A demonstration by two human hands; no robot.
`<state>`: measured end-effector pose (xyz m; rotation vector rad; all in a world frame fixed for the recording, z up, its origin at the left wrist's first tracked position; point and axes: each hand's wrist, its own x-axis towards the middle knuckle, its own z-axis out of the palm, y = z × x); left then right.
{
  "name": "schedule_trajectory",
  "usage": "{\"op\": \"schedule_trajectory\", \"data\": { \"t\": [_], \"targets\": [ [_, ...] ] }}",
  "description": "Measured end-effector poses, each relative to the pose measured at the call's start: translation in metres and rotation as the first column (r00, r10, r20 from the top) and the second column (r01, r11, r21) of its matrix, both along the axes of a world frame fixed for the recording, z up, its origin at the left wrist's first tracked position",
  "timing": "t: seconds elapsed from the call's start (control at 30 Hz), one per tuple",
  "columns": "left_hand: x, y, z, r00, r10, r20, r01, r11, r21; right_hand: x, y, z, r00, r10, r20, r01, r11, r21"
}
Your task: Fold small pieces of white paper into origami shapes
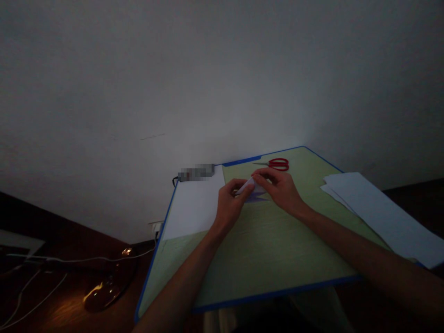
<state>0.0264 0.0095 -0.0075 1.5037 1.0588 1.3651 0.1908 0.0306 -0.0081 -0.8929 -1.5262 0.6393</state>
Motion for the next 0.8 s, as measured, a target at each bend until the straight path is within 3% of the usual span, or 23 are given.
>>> {"op": "schedule_trajectory", "data": {
  "t": [0.2, 0.47, 0.8],
  "targets": [
    [-0.004, 0.003, -0.002, 0.994, -0.018, -0.105, 0.015, 0.999, -0.032, 0.0, 0.0, 0.001, 1.0, 0.007, 0.006, -0.007, 1.0, 0.003],
    [-0.004, 0.004, -0.003, 0.997, 0.002, -0.072, -0.007, 0.998, -0.063, -0.002, 0.0, 0.001, 0.999, -0.007, 0.042, 0.005, 1.0, 0.028],
    [0.0, -0.005, 0.007, 0.998, 0.032, -0.059, -0.029, 0.998, 0.051, -0.001, -0.001, 0.006, 0.999, 0.022, 0.046, -0.025, 0.998, 0.051]
  ]
}}
